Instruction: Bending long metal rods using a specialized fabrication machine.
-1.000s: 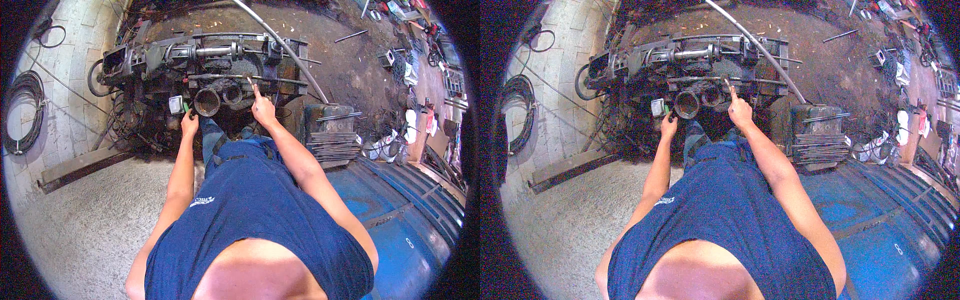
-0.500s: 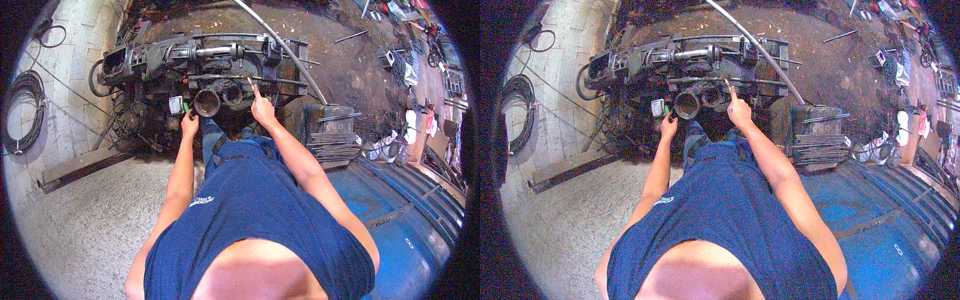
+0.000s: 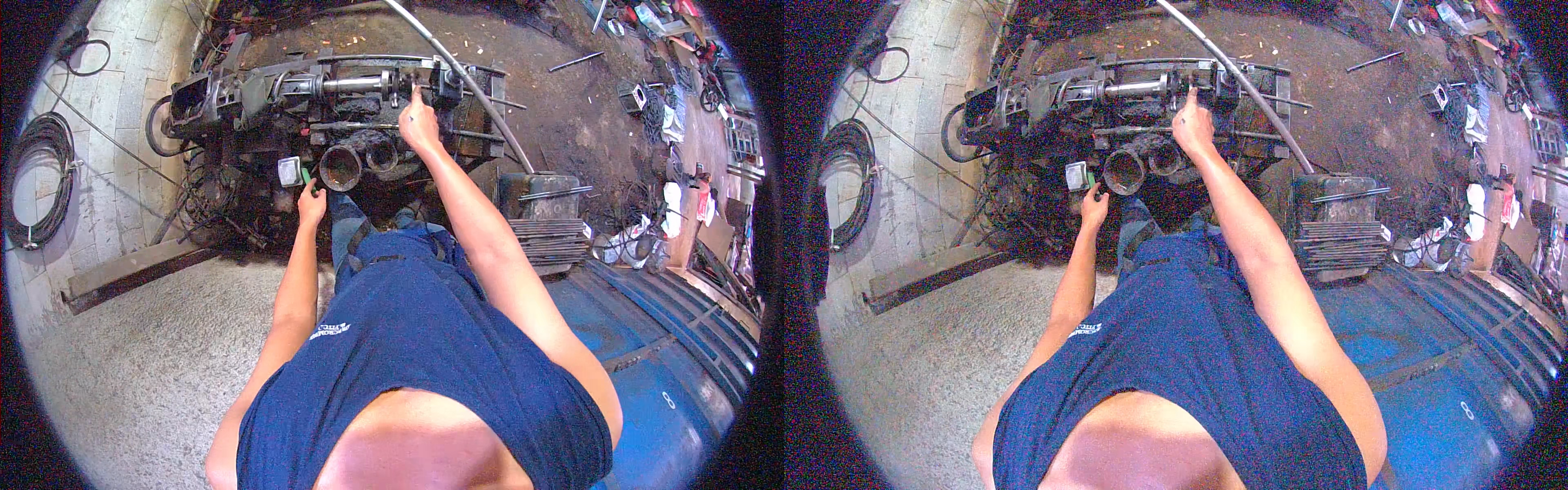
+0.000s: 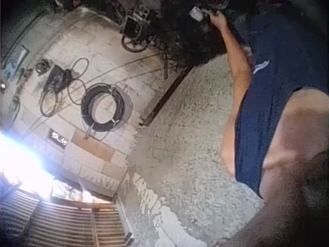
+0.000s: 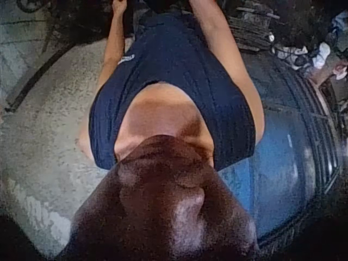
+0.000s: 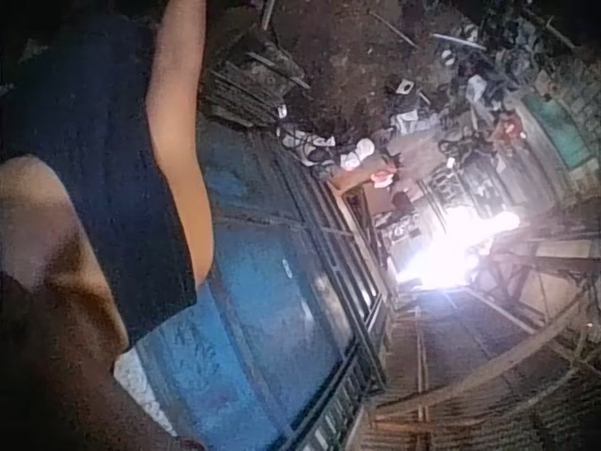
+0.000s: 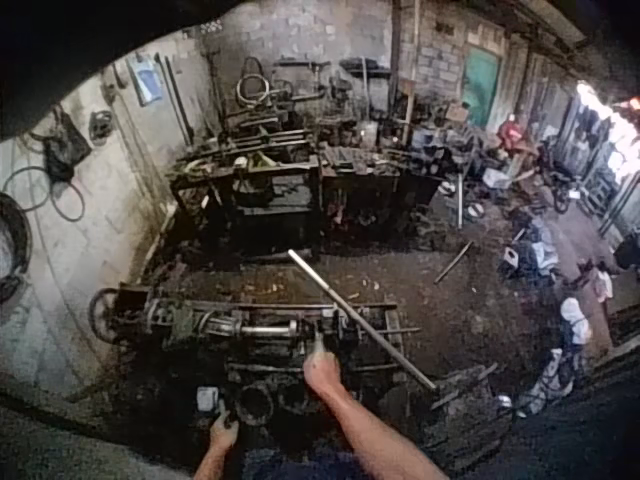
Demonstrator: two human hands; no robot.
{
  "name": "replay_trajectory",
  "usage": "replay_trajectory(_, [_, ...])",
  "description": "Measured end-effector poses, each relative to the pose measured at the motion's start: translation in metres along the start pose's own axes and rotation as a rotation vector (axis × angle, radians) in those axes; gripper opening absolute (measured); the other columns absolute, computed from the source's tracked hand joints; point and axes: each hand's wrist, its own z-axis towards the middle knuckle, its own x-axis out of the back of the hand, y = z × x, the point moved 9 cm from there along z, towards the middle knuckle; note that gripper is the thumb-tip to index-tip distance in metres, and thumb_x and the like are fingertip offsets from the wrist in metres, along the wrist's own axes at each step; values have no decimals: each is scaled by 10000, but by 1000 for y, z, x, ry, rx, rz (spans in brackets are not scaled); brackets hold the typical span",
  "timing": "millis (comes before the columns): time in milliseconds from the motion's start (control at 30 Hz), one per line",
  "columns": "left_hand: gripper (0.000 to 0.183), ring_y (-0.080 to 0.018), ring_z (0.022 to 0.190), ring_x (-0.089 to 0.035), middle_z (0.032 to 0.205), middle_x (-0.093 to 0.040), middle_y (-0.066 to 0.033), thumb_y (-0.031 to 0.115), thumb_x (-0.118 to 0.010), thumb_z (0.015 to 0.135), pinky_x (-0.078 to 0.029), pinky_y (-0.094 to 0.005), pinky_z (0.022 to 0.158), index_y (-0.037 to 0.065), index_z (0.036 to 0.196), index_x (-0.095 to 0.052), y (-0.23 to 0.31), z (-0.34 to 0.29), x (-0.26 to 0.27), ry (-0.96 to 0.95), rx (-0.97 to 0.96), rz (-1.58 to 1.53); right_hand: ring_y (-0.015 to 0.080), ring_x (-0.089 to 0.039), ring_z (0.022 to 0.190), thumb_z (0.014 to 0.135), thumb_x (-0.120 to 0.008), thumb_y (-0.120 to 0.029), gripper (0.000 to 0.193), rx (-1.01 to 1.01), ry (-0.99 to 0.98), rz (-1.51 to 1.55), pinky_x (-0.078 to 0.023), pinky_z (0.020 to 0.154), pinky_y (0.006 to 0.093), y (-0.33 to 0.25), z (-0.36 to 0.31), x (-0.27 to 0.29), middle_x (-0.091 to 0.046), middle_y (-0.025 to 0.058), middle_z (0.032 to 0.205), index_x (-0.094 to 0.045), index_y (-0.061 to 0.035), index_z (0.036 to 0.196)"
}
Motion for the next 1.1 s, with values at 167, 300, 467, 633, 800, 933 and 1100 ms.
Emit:
replay_trajectory(167, [478, -254, 854, -648, 928, -674, -158, 203, -625, 814, -485, -360, 818, 98, 1275, -554, -5, 0, -2, -3, 39, -46, 436, -638, 808, 828, -442, -148, 654, 63, -109, -74, -495, 762, 526, -4, -17, -21, -635, 290, 837, -239, 94, 1401])
replay_trajectory(300, [465, -257, 855, -648, 940, -675, -161, 201, -623, 816, -484, -358, 819, 98, 1265, -563, -7, -1, -5, -13, 56, -81, 442, -638, 787, 820, -455, -126, 643, 71, -160, -41, -499, 738, 524, 11, -51, -20, -632, 293, 814, -258, 98, 1390])
replay_trajectory(467, [466, -281, 892, -647, 967, -671, -175, 204, -628, 811, -481, -369, 837, 102, 1261, -569, -5, 5, -5, 3, 4, -31, 446, -634, 745, 814, -458, -124, 677, 66, -171, -75, -498, 699, 534, 27, -65, -26, -619, 306, 790, -221, 51, 1424])
replay_trajectory(633, [474, -302, 942, -644, 996, -667, -188, 211, -637, 803, -478, -376, 855, 105, 1260, -570, -18, 7, -12, -28, 67, -70, 459, -616, 721, 830, -465, -114, 619, 80, -178, -133, -478, 686, 556, 32, -75, -37, -615, 297, 768, -292, 11, 1411])
replay_trajectory(800, [488, -291, 916, -648, 974, -671, -178, 214, -634, 800, -481, -373, 842, 102, 1270, -561, -10, 5, -8, -16, 48, -19, 442, -628, 732, 824, -464, -116, 646, 106, -209, -212, -488, 674, 550, 44, -73, -46, -624, 287, 787, -270, -40, 1436])
replay_trajectory(933, [499, -272, 877, -647, 941, -670, -168, 208, -628, 800, -481, -371, 829, 100, 1281, -550, -8, 2, -6, -37, 69, -34, 451, -626, 728, 812, -472, -120, 659, 152, -192, -229, -488, 674, 553, 48, -72, -44, -625, 283, 783, -277, -56, 1439])
replay_trajectory(1100, [514, -268, 871, -644, 932, -666, -166, 208, -628, 798, -478, -373, 832, 90, 1290, -539, 3, -3, -3, -33, 64, -16, 449, -627, 719, 801, -480, -126, 668, 181, -169, -229, -490, 683, 554, 55, -75, -39, -626, 281, 780, -291, -68, 1438])
